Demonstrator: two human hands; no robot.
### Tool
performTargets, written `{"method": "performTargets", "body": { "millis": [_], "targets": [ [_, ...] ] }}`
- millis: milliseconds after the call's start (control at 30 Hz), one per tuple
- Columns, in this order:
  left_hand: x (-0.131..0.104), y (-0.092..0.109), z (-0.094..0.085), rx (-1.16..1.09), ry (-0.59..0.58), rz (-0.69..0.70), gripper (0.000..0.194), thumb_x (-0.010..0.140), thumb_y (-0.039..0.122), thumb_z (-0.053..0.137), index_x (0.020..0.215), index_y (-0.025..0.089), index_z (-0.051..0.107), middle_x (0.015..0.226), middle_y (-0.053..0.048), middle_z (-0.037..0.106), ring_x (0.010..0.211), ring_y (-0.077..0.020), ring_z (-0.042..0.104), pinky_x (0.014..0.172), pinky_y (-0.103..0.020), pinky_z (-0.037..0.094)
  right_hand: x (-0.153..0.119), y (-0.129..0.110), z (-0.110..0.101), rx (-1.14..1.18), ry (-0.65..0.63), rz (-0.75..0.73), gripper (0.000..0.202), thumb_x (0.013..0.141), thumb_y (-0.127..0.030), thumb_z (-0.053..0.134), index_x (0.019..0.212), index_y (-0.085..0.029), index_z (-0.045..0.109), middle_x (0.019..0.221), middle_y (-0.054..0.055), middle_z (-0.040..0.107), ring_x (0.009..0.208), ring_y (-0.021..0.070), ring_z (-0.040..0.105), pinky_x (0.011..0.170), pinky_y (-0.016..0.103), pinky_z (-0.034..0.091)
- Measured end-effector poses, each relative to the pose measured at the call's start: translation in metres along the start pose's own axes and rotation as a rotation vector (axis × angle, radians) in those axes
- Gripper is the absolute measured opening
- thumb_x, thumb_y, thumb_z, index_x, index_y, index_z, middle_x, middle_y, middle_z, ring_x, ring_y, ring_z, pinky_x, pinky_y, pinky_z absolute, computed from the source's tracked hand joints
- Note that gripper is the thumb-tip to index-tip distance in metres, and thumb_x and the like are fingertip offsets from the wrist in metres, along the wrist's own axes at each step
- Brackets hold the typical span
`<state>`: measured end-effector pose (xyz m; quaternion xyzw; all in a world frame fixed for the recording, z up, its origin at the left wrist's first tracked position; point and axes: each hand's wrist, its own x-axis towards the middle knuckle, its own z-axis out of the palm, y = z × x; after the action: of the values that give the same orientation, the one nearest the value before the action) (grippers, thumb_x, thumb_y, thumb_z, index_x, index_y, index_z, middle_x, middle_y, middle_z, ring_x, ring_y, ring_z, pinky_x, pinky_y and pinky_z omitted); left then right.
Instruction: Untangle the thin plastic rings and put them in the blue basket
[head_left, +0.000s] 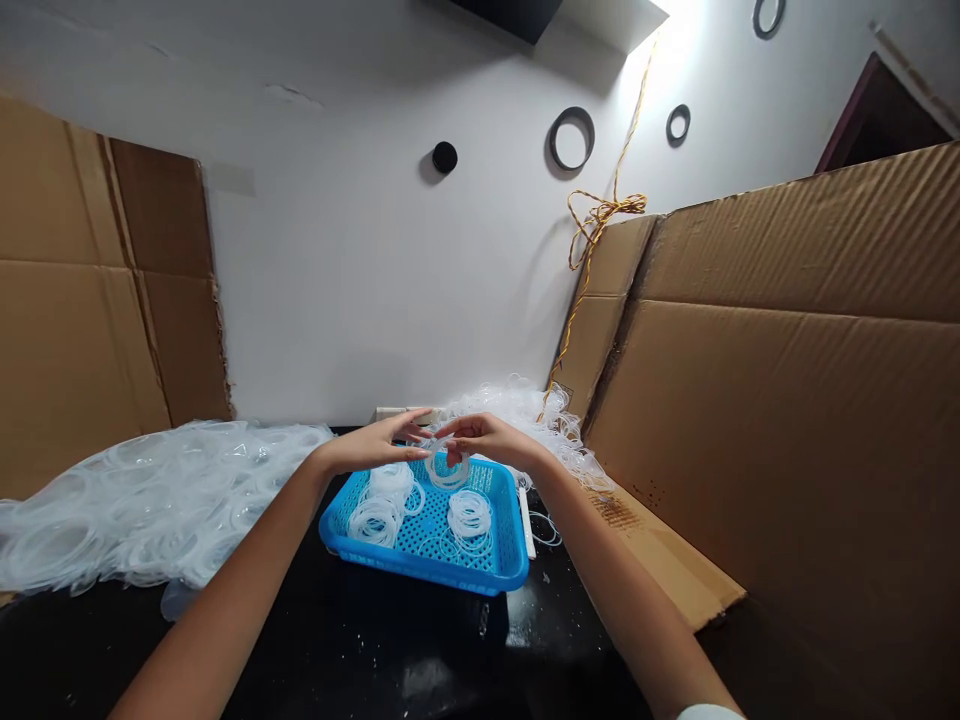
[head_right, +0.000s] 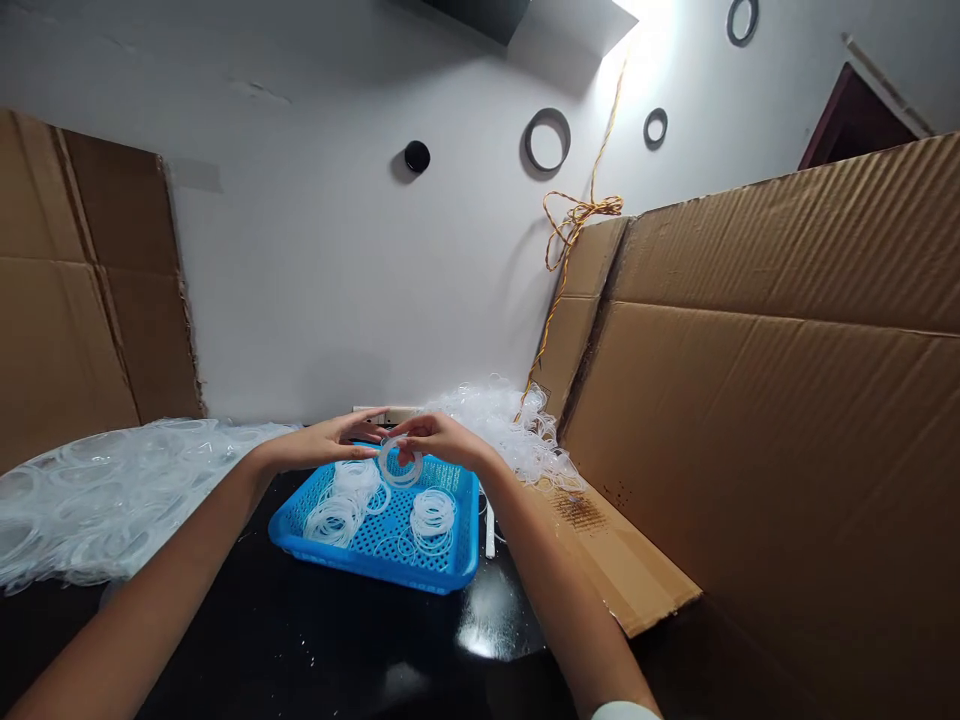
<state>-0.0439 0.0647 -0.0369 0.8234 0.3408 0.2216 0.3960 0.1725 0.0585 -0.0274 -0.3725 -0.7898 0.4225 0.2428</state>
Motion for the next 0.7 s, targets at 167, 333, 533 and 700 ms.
{"method": "performTargets", "body": {
  "millis": [167,333,533,700],
  "targets": [
    [-0.001,0.011,0.007,-0.244,0.000,0.126,0.070,0.082,0.039,0.056,0.140,0.019,0.023,0.109,-0.013,0.065,0.104,-0.0229,0.059,0.088,-0.037,0.043,0.007,-0.023,0.006,0.097,-0.024,-0.169,0.036,0.087,-0.012,0.051,0.122,-0.012,0.048,0.067,-0.001,0.062,0.064,0.0090,0.061,0.066,0.025,0.049],
    [-0.005,0.017,0.005,-0.477,0.079,0.146,0.070,0.080,0.032,0.062,0.137,0.013,0.028,0.081,-0.008,0.071,0.084,-0.0195,0.066,0.082,-0.034,0.045,0.002,-0.030,0.000,-0.024,-0.009,-0.320,0.033,0.086,-0.015,0.052,0.118,-0.014,0.054,0.071,0.001,0.061,0.061,0.0089,0.056,0.058,0.023,0.046],
    [-0.010,0.035,0.013,-0.621,0.152,0.189,0.072,0.082,0.027,0.061,0.140,0.015,0.022,0.080,-0.006,0.072,0.077,-0.0181,0.067,0.073,-0.032,0.048,-0.008,-0.035,0.001,-0.465,0.243,-0.331,0.026,0.086,-0.020,0.051,0.108,-0.017,0.064,0.081,0.004,0.067,0.070,0.0116,0.057,0.064,0.025,0.045],
    [-0.012,0.053,0.031,-0.782,0.135,0.228,0.082,0.082,0.031,0.061,0.144,0.025,0.007,0.093,-0.008,0.072,0.068,-0.0180,0.070,0.069,-0.031,0.051,-0.014,-0.040,0.004,-0.536,0.349,-0.352,0.028,0.084,-0.016,0.053,0.110,-0.016,0.065,0.077,0.003,0.069,0.060,0.0101,0.056,0.057,0.023,0.042]
  ]
}}
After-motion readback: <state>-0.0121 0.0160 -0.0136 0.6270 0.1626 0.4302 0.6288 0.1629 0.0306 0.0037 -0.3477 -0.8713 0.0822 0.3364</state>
